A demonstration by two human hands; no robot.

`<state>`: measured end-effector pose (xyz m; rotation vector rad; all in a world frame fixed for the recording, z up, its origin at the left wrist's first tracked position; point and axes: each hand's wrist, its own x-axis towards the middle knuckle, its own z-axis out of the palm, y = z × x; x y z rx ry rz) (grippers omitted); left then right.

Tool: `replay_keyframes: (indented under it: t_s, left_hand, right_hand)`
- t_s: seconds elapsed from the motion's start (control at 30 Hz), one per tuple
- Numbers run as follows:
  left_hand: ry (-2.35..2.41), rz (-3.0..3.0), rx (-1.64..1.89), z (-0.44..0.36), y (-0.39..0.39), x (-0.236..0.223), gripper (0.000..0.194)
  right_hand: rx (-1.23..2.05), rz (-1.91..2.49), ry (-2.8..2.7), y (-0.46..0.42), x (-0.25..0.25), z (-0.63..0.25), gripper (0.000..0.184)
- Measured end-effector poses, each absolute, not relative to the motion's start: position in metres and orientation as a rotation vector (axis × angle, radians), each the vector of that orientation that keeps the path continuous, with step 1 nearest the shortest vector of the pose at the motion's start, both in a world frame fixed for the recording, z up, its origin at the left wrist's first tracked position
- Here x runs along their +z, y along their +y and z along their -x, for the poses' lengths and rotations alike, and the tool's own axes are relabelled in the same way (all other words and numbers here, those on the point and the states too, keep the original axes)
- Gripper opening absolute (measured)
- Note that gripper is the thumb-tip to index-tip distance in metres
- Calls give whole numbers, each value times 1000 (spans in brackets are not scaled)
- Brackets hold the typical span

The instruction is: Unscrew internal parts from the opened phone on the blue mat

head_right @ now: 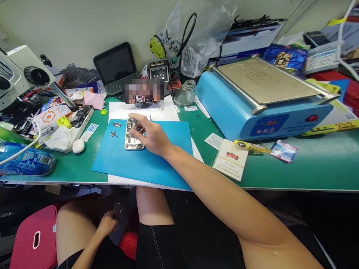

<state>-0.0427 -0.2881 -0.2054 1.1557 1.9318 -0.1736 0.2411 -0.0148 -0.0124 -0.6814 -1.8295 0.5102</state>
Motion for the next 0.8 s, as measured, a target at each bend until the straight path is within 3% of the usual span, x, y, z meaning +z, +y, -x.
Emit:
replay_keyframes:
  t_s: [0.17, 0.37, 0.6, 0.8]
  left_hand:
    - [1805, -1110, 33, 52, -317, -166, 26]
    - [1723, -1134, 314, 36, -325, -106, 40]
    - [1456, -1283, 844, 18, -311, -20, 30]
    - [1141, -1529, 1136, -9, -271, 17, 32]
  right_hand:
    - [531, 726, -1850, -15, -13, -242, 40]
    - [535, 719, -1830, -14, -13, -242, 40]
    - [542, 716, -1817, -12, -16, -241, 41]
    - [540, 721, -1819, -14, -16, -243, 41]
